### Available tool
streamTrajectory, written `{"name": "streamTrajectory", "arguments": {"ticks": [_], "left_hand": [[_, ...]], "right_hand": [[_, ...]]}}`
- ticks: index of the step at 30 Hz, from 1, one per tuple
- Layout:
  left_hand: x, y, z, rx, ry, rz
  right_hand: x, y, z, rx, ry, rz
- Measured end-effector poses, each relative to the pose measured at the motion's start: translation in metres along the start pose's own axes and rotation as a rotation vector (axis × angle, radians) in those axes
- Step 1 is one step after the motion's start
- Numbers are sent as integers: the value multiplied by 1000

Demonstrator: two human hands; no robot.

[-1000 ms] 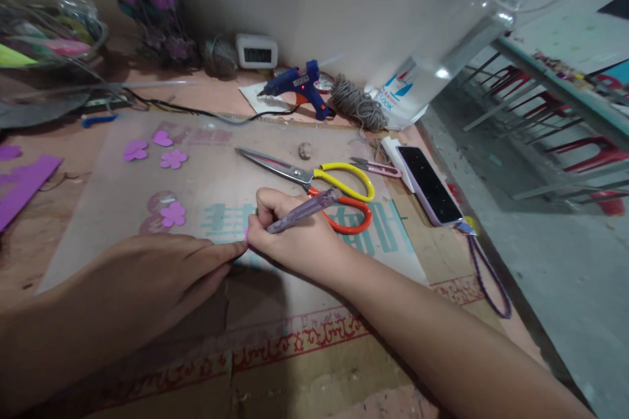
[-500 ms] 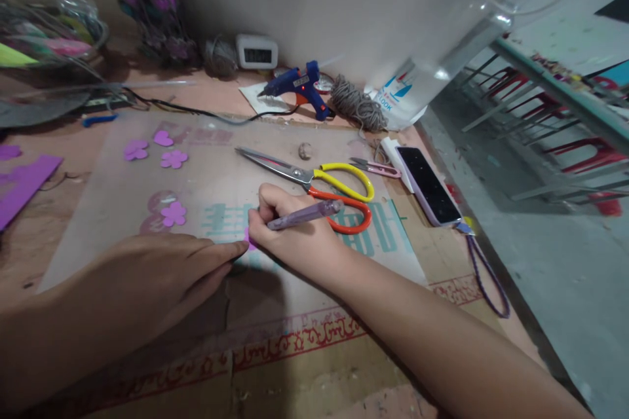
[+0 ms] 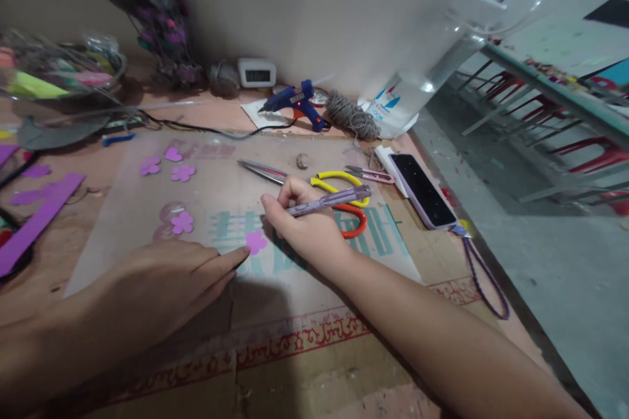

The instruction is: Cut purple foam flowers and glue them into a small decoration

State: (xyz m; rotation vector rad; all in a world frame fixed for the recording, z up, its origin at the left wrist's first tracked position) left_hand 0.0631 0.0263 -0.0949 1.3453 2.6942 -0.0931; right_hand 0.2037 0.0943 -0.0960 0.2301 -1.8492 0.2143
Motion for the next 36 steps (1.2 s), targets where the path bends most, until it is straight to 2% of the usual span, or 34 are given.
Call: {"name": "streamTrajectory", "arguments": {"ticks": [3,6,9,10,15,19,25,27,29,36], "left_hand": [[-11,1,-4,46,147,57],[-19,3,-2,73,94,112],[-22,3,-7,-40,82,158],[-19,4,-7,-58,96,134],[17,12,-18,-45,151,-114],[45,14,-36,-26,70,-256],[88,4,-62,-141,6,-273],[105,2,-64,-132,27,-276],[115,3,-64,-122,62,-258],[123,15,-42,-60,68,-183]], "right_hand": [[1,0,-3,-26,-25,-13],[2,0,-4,-39,-61,-25],[2,1,-4,-33,-109,-27],[2,1,-4,-32,-134,-26],[6,1,-4,-28,-223,-29],[7,2,-3,2,-292,-12],[4,1,-3,12,-304,29],[3,2,-3,19,-332,24],[2,3,-1,36,-358,15],[-1,5,1,51,-336,19]]}}
Point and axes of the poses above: each hand's wrist, its own y-axis towards the middle knuckle, its own z-axis out of the palm, x = y × z, the point moved 8 cm from there along y, towards the middle knuckle, and after that the axes turned 11 degrees about x, right-handed, at the moved point
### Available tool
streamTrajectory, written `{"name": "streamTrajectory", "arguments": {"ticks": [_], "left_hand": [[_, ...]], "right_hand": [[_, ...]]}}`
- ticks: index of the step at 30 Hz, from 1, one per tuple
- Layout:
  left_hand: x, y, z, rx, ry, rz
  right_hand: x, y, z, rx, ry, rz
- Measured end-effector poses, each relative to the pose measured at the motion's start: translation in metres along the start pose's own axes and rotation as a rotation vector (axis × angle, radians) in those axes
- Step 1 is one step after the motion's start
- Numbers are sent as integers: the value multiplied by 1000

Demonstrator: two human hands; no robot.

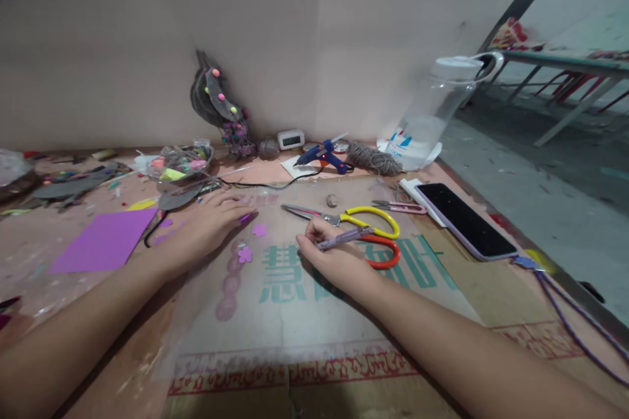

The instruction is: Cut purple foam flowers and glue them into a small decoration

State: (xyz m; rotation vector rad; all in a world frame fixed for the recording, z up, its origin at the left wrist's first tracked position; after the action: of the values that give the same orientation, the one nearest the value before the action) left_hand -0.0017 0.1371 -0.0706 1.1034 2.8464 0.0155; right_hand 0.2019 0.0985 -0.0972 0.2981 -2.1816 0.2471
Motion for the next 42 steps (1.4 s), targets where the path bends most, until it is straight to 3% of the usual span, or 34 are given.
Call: {"name": "streamTrajectory", "arguments": {"ticks": [3,7,9,11,14,16,21,24,27,30,36,42], "left_hand": [[3,1,2,-3,-2,15],[-4,-8,-18,-130,-79,-59],[-25,-16,-29,-208,-151,-34],[-58,-22,-31,-206,-192,82],[-109,-30,-18,-136,-131,346],[-124,-32,-4,-82,-88,413],[-124,-33,10,-55,-146,412],[-124,-38,12,-18,-82,320],[-131,-43,21,110,-15,233],[-141,-47,29,221,-43,260],[-129,-40,30,172,-62,214],[-120,-35,32,203,-32,164]], "right_hand": [[0,0,1,11,15,-7],[0,-1,1,9,21,-13],[-1,-1,0,2,52,-19],[1,-2,-1,-13,92,-41],[5,-3,-4,-35,119,-67],[7,-3,-5,-41,111,-60],[7,-2,-5,-35,137,-55],[5,-2,-4,-32,191,-67],[4,-5,-5,-54,269,-89],[6,-11,-4,-48,329,-119],[8,-15,11,123,333,-102],[11,-12,9,93,413,-121]]}}
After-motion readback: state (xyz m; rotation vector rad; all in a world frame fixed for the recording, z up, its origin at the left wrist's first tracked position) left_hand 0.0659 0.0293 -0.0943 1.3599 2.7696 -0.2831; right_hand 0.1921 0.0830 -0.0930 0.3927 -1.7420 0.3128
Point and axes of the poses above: each hand's wrist, its own y-axis towards the middle knuckle, its own z-axis out of the palm, x = y × z, the point moved 8 cm from there along y, towards the middle knuckle, and after that the axes turned 11 degrees about x, right-handed, at the moved point
